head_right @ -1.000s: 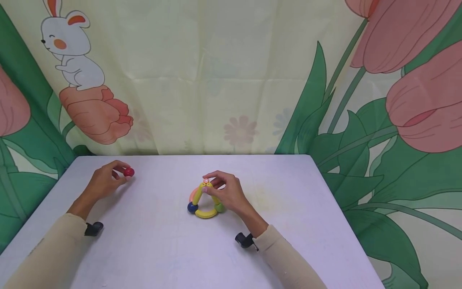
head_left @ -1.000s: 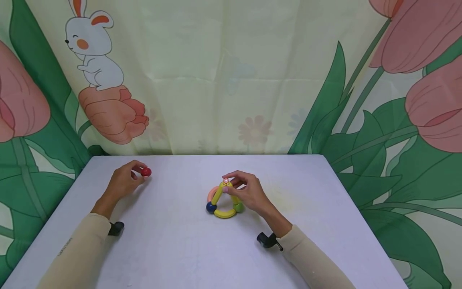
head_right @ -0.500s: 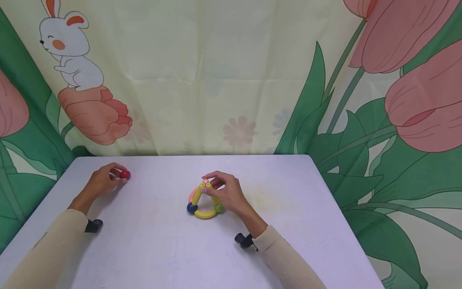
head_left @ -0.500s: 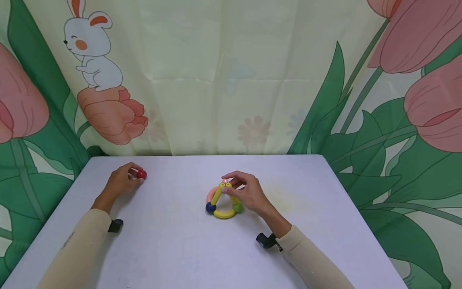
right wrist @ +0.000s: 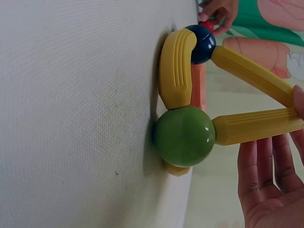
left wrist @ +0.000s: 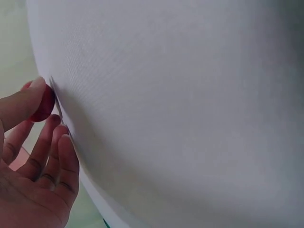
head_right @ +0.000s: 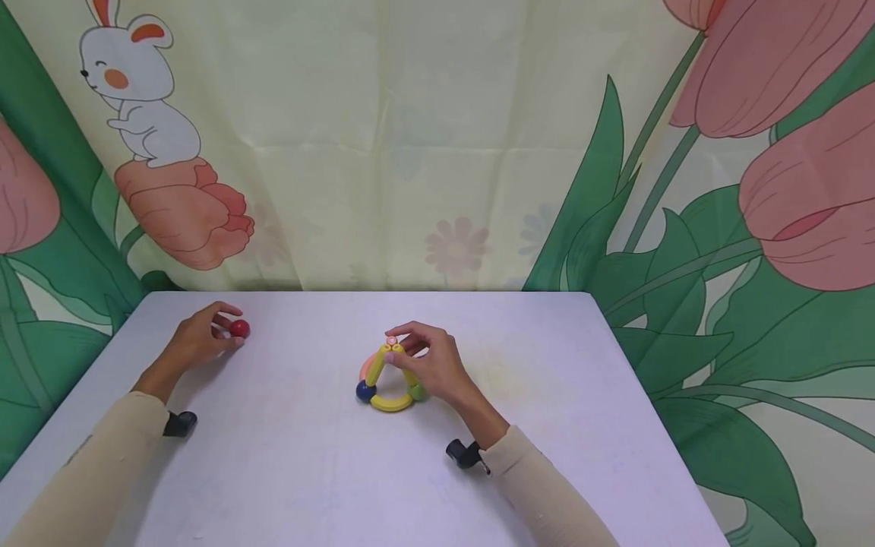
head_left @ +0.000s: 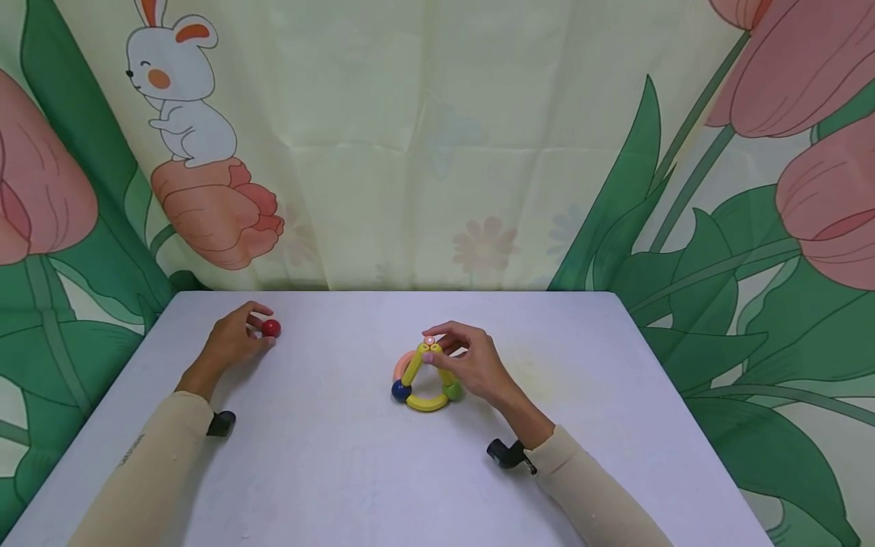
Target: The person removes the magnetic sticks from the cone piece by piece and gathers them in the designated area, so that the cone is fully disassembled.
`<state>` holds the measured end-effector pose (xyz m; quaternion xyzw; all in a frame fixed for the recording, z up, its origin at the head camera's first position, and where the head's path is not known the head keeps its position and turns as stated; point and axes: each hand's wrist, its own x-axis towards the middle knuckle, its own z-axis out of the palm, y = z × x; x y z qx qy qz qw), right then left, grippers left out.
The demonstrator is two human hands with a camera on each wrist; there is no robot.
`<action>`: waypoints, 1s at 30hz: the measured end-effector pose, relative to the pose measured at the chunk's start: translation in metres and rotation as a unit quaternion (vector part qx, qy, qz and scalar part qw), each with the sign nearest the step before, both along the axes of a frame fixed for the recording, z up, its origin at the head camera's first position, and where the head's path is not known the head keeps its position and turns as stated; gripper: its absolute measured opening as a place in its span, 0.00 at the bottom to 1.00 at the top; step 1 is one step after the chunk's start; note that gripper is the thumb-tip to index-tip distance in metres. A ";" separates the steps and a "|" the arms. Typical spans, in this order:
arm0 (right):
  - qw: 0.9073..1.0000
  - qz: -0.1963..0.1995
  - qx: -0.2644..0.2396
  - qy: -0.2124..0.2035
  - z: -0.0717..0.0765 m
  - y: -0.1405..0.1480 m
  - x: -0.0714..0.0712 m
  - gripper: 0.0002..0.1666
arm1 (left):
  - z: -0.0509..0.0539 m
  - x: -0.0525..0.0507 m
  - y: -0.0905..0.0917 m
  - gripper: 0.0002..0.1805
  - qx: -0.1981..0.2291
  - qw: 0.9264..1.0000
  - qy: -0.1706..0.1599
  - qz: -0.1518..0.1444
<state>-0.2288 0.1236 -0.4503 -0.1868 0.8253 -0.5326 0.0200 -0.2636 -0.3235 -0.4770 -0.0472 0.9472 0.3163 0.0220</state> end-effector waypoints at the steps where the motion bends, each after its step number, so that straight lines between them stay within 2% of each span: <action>1: 1.000 0.000 -0.001 0.000 0.000 0.000 0.000 0.20 | 0.000 0.000 0.000 0.34 0.000 1.000 0.002 -0.001; 8: 1.000 0.000 -0.002 -0.004 -0.002 0.001 -0.002 0.18 | -0.001 0.002 0.000 0.30 -0.003 1.000 0.014 -0.006; 25: 1.000 0.007 -0.011 0.007 -0.003 0.000 -0.003 0.19 | 0.001 0.004 0.001 0.31 -0.008 1.000 0.002 -0.003; 30: 1.000 0.007 -0.013 0.003 -0.002 0.000 -0.002 0.19 | 0.002 0.004 0.002 0.29 -0.016 1.000 0.002 -0.011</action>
